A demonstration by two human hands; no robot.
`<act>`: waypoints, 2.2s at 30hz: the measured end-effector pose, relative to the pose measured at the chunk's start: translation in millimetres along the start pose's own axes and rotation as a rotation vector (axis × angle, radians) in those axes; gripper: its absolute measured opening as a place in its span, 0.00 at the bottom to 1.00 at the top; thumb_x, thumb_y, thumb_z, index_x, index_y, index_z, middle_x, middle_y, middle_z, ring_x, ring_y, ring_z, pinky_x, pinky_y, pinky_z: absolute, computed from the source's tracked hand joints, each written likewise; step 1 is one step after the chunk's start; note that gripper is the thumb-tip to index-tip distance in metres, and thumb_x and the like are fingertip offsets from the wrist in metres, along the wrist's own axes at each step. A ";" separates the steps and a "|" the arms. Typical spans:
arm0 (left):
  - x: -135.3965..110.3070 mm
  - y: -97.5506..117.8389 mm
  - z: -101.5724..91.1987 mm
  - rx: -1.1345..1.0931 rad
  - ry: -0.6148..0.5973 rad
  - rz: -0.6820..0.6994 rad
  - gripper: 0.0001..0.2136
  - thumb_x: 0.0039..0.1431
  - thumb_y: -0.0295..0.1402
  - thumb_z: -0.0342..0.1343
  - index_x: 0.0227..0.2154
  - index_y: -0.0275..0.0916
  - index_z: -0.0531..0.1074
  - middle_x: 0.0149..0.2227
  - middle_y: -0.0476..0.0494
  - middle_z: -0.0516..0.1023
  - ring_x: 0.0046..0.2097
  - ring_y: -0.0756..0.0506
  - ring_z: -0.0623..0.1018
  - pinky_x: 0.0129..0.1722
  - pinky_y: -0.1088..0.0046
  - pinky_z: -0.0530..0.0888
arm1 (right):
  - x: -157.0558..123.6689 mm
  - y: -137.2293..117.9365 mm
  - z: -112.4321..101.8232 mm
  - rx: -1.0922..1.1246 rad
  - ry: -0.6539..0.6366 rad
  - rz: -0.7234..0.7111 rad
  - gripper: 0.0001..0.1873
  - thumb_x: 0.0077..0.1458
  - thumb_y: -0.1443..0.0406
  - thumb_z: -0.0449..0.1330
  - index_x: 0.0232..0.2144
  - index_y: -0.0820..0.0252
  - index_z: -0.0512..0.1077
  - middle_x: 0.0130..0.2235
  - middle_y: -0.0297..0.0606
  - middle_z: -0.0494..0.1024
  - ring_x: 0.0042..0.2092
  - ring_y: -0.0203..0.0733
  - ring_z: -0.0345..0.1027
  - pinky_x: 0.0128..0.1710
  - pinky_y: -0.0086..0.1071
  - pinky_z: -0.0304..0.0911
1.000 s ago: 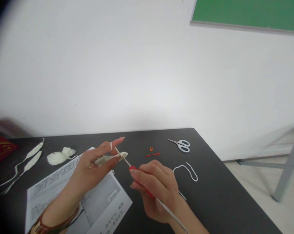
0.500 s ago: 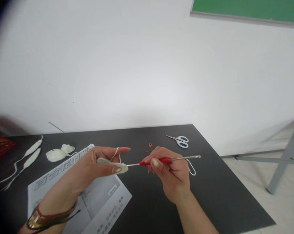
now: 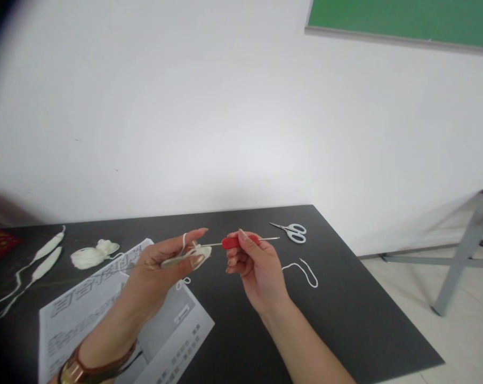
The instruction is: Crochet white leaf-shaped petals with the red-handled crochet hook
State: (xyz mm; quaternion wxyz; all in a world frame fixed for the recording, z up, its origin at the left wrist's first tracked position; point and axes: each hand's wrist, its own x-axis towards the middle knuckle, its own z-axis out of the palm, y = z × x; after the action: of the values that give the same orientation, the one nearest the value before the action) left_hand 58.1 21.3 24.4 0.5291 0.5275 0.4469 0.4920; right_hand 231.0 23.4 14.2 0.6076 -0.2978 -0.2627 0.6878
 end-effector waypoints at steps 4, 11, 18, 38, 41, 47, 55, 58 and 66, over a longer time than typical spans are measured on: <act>-1.4 -3.6 5.9 0.065 0.069 0.044 0.18 0.49 0.34 0.64 0.46 0.49 0.76 0.29 0.52 0.71 0.30 0.53 0.66 0.30 0.78 0.64 | -3.3 3.0 2.3 -0.028 0.016 -0.082 0.10 0.50 0.62 0.65 0.30 0.66 0.76 0.21 0.33 0.76 0.20 0.29 0.68 0.20 0.20 0.69; -2.8 -6.9 3.5 0.122 0.057 0.083 0.17 0.50 0.34 0.63 0.45 0.46 0.77 0.33 0.48 0.75 0.31 0.52 0.68 0.30 0.75 0.66 | -7.6 6.5 5.7 -0.161 0.045 -0.231 0.09 0.54 0.61 0.62 0.31 0.63 0.76 0.23 0.33 0.77 0.21 0.30 0.69 0.21 0.22 0.69; -1.1 -5.3 14.3 0.059 0.189 0.065 0.16 0.48 0.30 0.64 0.42 0.42 0.78 0.31 0.49 0.76 0.33 0.52 0.72 0.31 0.79 0.67 | -20.9 19.8 0.1 -0.812 -0.003 -0.851 0.10 0.56 0.72 0.57 0.39 0.57 0.75 0.31 0.37 0.80 0.29 0.36 0.75 0.30 0.28 0.73; 2.8 10.4 -17.1 -0.580 -0.242 -0.266 0.21 0.43 0.23 0.66 0.43 0.39 0.77 0.28 0.48 0.79 0.30 0.54 0.74 0.34 0.78 0.67 | -19.6 5.7 -1.7 -0.355 -0.176 -0.636 0.07 0.55 0.65 0.61 0.35 0.56 0.78 0.29 0.41 0.77 0.27 0.42 0.71 0.22 0.34 0.68; 2.8 12.3 -21.1 -0.547 -0.295 -0.296 0.20 0.42 0.23 0.67 0.42 0.39 0.78 0.29 0.46 0.80 0.30 0.53 0.75 0.33 0.77 0.67 | -19.3 0.7 -3.3 -0.346 -0.216 -0.632 0.06 0.55 0.66 0.60 0.34 0.57 0.78 0.29 0.41 0.77 0.27 0.41 0.71 0.22 0.33 0.68; 2.8 8.0 -27.2 -0.556 -0.414 -0.326 0.19 0.41 0.23 0.67 0.41 0.37 0.79 0.27 0.47 0.78 0.28 0.52 0.75 0.32 0.75 0.68 | -19.0 -6.7 -5.5 -0.358 -0.273 -0.589 0.06 0.55 0.65 0.61 0.33 0.58 0.79 0.28 0.39 0.76 0.26 0.40 0.70 0.21 0.33 0.67; 4.8 6.5 -33.0 -0.515 -0.495 -0.396 0.20 0.36 0.25 0.68 0.38 0.36 0.80 0.27 0.44 0.79 0.26 0.50 0.74 0.28 0.75 0.67 | -18.9 -15.4 -4.7 -0.381 -0.303 -0.553 0.05 0.51 0.64 0.64 0.29 0.58 0.80 0.25 0.41 0.76 0.24 0.42 0.70 0.19 0.34 0.67; 4.7 7.4 -33.3 -0.491 -0.529 -0.411 0.19 0.36 0.25 0.68 0.37 0.35 0.80 0.26 0.43 0.79 0.26 0.50 0.74 0.26 0.75 0.66 | -18.2 -18.4 -5.3 -0.397 -0.327 -0.551 0.06 0.51 0.63 0.64 0.29 0.58 0.80 0.24 0.41 0.75 0.24 0.41 0.70 0.18 0.33 0.67; 5.3 3.8 -36.6 -0.441 -0.571 -0.441 0.18 0.32 0.28 0.71 0.33 0.38 0.81 0.26 0.43 0.79 0.24 0.50 0.72 0.23 0.76 0.63 | -18.8 -22.8 -7.3 -0.408 -0.358 -0.498 0.07 0.49 0.61 0.65 0.27 0.58 0.80 0.23 0.40 0.75 0.23 0.41 0.69 0.16 0.33 0.68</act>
State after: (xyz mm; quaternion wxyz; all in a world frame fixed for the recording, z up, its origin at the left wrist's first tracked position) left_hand 22.2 30.7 26.8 0.8246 0.4086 0.2683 0.2848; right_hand 253.4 7.6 27.4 0.6289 -0.2149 -0.5611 0.4934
